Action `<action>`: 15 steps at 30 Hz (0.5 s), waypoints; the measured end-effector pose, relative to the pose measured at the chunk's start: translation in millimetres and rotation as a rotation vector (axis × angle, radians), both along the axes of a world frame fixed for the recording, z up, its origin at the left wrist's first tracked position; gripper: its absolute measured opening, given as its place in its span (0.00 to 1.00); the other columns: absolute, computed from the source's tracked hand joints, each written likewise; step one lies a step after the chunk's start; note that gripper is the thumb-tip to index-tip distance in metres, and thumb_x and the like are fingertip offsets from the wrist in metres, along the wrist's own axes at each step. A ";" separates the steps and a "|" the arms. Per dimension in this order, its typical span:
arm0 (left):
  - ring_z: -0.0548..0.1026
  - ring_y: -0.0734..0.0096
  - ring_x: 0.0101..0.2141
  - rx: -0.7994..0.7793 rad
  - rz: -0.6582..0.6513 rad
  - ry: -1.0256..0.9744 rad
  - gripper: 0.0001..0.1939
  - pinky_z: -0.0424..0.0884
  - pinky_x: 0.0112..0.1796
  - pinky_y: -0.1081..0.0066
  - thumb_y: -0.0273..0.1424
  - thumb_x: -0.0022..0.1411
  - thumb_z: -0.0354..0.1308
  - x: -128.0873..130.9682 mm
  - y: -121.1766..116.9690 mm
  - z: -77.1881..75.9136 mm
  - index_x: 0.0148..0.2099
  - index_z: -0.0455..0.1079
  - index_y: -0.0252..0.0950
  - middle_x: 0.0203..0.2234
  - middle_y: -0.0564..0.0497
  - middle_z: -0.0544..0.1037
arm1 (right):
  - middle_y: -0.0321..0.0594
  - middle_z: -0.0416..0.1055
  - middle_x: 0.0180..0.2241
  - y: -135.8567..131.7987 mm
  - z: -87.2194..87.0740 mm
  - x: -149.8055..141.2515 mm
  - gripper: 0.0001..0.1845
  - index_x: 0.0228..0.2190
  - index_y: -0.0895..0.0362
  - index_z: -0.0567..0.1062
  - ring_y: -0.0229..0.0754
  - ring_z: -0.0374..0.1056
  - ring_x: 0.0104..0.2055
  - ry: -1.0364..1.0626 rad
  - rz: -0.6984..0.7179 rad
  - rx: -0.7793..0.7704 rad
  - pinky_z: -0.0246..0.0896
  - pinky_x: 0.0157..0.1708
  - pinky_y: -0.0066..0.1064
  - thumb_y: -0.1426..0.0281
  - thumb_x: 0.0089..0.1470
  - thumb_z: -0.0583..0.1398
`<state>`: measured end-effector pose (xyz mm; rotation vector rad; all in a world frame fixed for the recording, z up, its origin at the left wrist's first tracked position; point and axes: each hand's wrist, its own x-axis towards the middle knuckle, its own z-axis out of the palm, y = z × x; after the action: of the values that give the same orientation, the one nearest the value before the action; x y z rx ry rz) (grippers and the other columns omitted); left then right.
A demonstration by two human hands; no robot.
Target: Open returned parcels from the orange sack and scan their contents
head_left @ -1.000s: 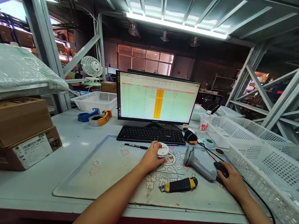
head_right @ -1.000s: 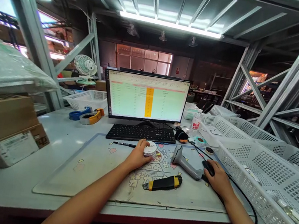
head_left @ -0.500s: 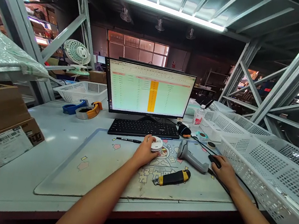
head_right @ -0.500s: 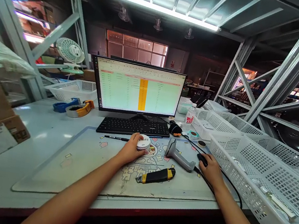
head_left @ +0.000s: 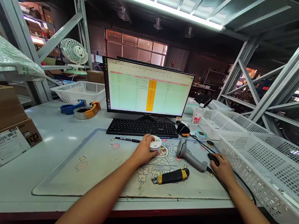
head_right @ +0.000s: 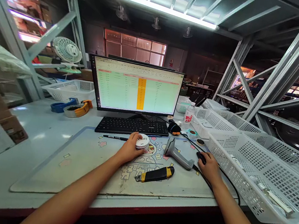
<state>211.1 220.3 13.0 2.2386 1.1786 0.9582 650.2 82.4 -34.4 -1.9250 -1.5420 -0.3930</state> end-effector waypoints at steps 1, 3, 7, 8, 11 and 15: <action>0.69 0.43 0.66 0.002 0.000 0.001 0.30 0.68 0.64 0.48 0.35 0.55 0.74 -0.1 0.0 0.1 0.56 0.65 0.40 0.70 0.38 0.58 | 0.51 0.75 0.54 0.0 0.5 -0.6 0.23 0.51 0.56 0.81 0.54 0.73 0.54 0.000 -0.003 0.000 0.69 0.57 0.46 0.61 0.60 0.56; 0.68 0.43 0.66 0.002 -0.004 0.006 0.31 0.68 0.64 0.48 0.35 0.55 0.74 -0.2 0.0 0.3 0.56 0.65 0.40 0.70 0.38 0.58 | 0.51 0.75 0.53 0.0 1.1 -1.4 0.23 0.50 0.56 0.81 0.54 0.74 0.53 -0.003 -0.009 -0.004 0.69 0.57 0.45 0.62 0.59 0.56; 0.66 0.43 0.67 -0.010 -0.002 0.019 0.31 0.68 0.64 0.48 0.37 0.57 0.73 -0.3 0.6 0.1 0.57 0.64 0.40 0.71 0.38 0.57 | 0.50 0.76 0.53 -0.3 0.6 -1.6 0.22 0.50 0.56 0.80 0.54 0.74 0.53 -0.002 -0.009 -0.007 0.69 0.58 0.46 0.63 0.59 0.56; 0.67 0.43 0.67 -0.011 -0.001 0.020 0.31 0.68 0.64 0.48 0.37 0.57 0.73 -0.3 0.8 -0.1 0.57 0.64 0.40 0.71 0.38 0.57 | 0.50 0.75 0.53 -0.4 0.3 -1.4 0.22 0.50 0.56 0.80 0.54 0.73 0.53 -0.001 -0.006 -0.004 0.68 0.58 0.46 0.63 0.59 0.56; 0.68 0.44 0.66 -0.002 -0.001 0.016 0.30 0.70 0.63 0.49 0.36 0.57 0.72 -0.4 0.9 -0.6 0.58 0.65 0.41 0.70 0.39 0.58 | 0.49 0.75 0.53 -0.6 -0.5 -0.6 0.22 0.51 0.55 0.80 0.54 0.73 0.54 -0.002 0.001 -0.001 0.69 0.58 0.46 0.62 0.59 0.56; 0.70 0.45 0.65 0.018 -0.003 0.002 0.30 0.71 0.62 0.50 0.36 0.56 0.72 -0.5 0.5 -0.6 0.57 0.66 0.41 0.69 0.39 0.60 | 0.50 0.75 0.54 -0.1 -1.3 0.6 0.22 0.51 0.55 0.80 0.55 0.73 0.54 0.000 -0.002 -0.002 0.69 0.58 0.48 0.63 0.59 0.57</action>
<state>210.6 220.8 12.5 2.2560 1.1713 0.9691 650.9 82.3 -35.7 -1.9278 -1.5416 -0.3928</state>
